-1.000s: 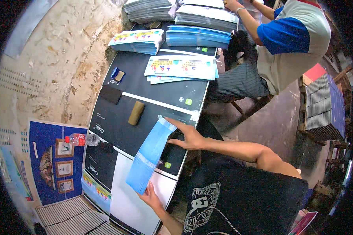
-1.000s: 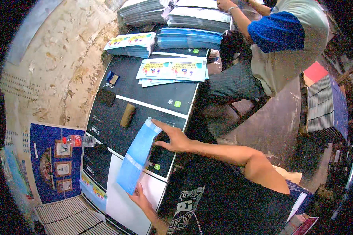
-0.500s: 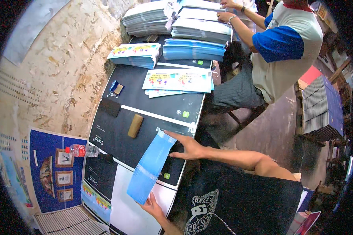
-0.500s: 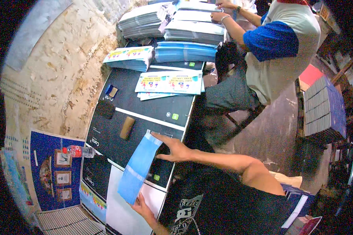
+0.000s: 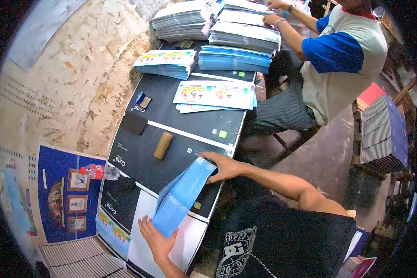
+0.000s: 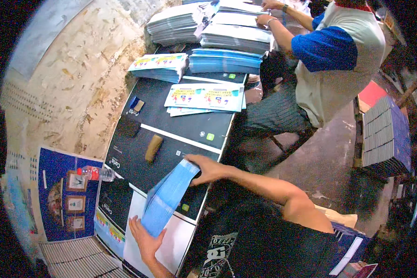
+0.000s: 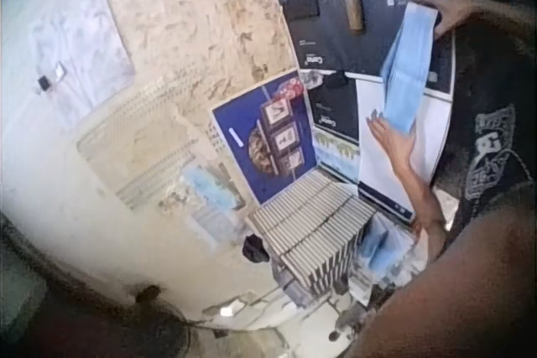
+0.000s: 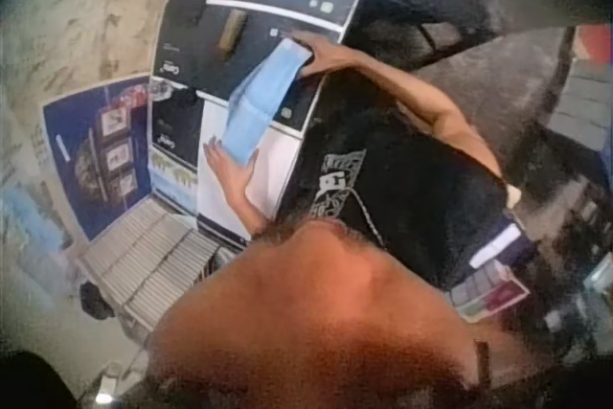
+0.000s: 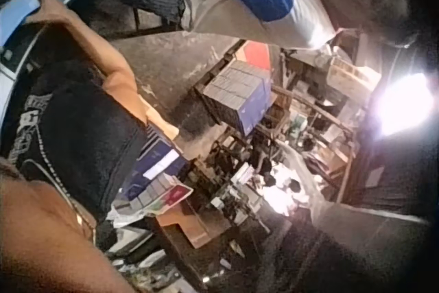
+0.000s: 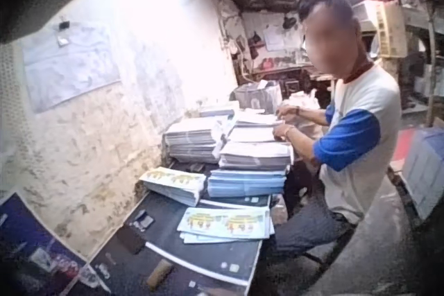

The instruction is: The person folds paper inserts, wraps printed covers around the folded sheets by hand, and aligns and stacks the assembled booklets on the table.

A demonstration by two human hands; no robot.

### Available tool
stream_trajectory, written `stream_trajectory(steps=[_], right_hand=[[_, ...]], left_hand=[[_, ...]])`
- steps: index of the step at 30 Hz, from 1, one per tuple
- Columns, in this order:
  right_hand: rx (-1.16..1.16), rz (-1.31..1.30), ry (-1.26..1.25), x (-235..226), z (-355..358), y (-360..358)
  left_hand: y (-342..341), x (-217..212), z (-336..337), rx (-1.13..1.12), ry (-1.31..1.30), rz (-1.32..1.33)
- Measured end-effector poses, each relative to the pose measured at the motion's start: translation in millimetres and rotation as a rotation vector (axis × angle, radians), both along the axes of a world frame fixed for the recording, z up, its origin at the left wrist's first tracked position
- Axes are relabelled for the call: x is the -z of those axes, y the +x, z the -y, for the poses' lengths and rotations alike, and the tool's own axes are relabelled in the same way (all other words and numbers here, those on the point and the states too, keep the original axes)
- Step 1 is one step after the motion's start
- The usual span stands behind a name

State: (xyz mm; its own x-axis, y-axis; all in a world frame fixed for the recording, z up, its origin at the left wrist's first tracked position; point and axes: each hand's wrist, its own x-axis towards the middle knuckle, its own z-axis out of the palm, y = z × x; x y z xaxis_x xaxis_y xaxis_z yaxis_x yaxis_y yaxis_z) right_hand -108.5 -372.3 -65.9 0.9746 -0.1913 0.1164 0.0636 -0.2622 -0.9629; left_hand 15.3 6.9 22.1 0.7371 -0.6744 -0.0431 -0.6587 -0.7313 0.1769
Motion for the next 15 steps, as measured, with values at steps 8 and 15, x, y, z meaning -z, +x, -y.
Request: stream_trajectory(steps=[8,15], right_hand=[[0.046,0.088,-0.06,13.9,-1.7,-2.6],[-0.086,0.053,0.088,-1.6,7.5,0.6]], left_hand=[[0.6,-49.0,77.1,0.018,0.225,-0.083],[-26.1,-40.8,144.4,0.329,0.081,0.007]])
